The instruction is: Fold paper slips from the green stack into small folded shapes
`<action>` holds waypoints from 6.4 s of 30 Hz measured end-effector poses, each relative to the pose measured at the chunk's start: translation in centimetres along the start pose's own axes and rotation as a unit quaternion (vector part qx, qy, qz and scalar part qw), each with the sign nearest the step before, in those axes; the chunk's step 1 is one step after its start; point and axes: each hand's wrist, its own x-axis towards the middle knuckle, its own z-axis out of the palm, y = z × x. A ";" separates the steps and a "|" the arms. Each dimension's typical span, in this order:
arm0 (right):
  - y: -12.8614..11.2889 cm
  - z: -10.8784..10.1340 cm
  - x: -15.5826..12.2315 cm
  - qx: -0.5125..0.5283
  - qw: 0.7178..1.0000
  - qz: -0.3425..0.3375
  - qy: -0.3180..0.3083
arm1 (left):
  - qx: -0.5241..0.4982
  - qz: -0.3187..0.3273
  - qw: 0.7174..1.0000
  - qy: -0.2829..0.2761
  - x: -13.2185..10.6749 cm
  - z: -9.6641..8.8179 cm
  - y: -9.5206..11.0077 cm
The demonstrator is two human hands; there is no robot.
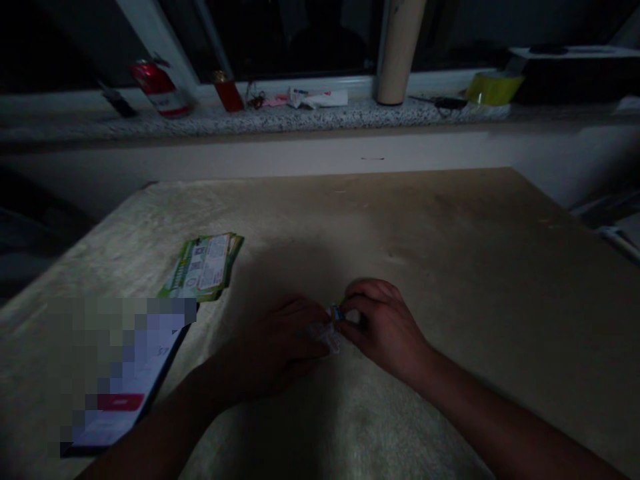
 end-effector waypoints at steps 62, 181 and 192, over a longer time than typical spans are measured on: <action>-1.8 -0.6 -0.8 0.076 0.994 -0.021 -0.081 | -0.028 -0.259 0.965 0.040 0.8 2.5 0.6; -1.2 -0.7 0.4 -0.025 0.994 -0.023 -0.101 | 0.054 -0.274 0.960 0.026 4.1 1.4 -1.4; -1.2 -0.8 0.4 -0.033 0.994 -0.019 -0.105 | 0.052 -0.265 0.962 0.049 4.0 1.7 -1.7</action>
